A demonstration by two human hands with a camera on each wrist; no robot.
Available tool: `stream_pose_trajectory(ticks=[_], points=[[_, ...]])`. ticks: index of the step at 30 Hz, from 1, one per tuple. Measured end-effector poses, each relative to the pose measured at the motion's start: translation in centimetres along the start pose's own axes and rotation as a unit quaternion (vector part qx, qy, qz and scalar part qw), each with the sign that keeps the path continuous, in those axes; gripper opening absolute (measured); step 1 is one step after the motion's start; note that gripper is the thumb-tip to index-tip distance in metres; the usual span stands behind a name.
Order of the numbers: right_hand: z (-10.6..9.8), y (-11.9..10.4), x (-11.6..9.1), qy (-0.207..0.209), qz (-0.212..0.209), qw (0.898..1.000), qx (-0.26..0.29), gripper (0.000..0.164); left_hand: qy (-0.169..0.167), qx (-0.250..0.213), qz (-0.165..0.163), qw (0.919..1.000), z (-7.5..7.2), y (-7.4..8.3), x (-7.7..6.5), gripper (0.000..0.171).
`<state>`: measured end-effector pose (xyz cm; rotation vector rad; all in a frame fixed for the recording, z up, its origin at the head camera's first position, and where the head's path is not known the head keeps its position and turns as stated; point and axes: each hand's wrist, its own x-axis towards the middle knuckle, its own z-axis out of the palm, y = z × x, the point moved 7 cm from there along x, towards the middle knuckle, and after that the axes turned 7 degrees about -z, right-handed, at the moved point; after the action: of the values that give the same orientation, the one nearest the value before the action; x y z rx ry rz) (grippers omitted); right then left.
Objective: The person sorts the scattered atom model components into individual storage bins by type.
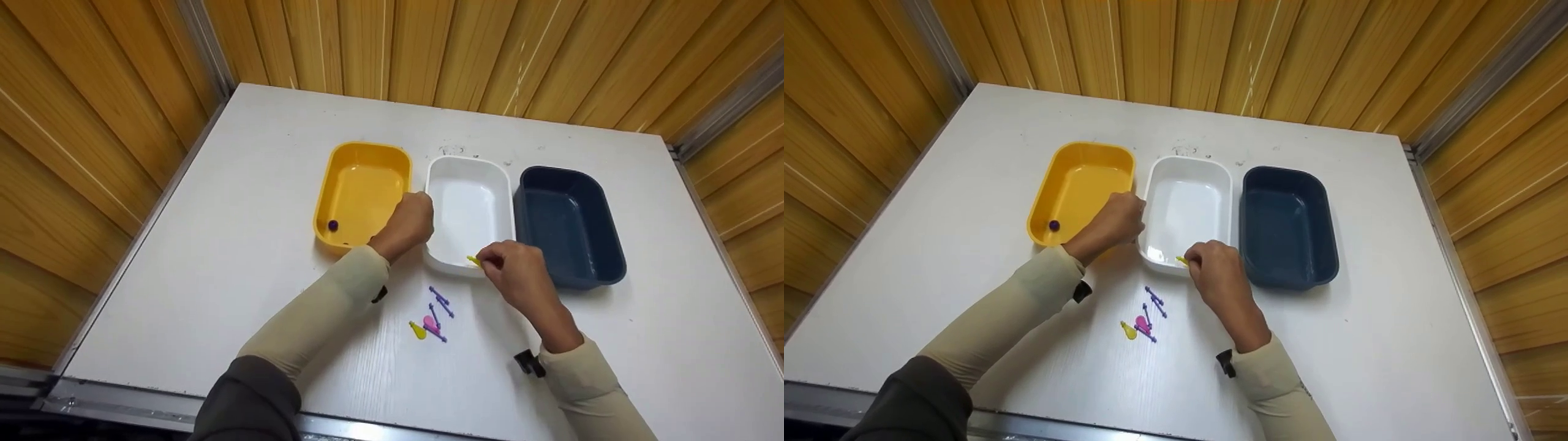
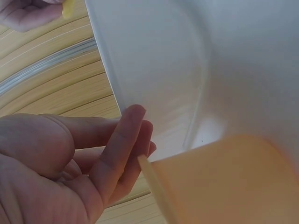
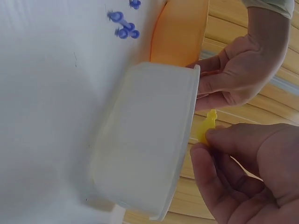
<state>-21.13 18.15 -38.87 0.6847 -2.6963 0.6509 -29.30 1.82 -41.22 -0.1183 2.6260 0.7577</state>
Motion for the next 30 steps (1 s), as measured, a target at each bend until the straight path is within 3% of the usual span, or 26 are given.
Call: stream_pose_trajectory(ticks=[8,18,30], points=[[0.7,0.7,0.0,-0.004,0.011,1.000,-0.013,0.013,-0.002,-0.012,0.007,0.9999,0.7,-0.1,-0.1,0.021],[0.6,0.6,0.6,-0.023,0.021,0.999,-0.006,0.011,0.015,0.001,0.009,0.9998,-0.1,0.1,0.0,0.022],[1.3,-1.1,-0.4,-0.029,0.007,0.999,0.018,0.010,0.006,0.006,0.007,0.9999,0.0,0.1,0.0,0.023]])
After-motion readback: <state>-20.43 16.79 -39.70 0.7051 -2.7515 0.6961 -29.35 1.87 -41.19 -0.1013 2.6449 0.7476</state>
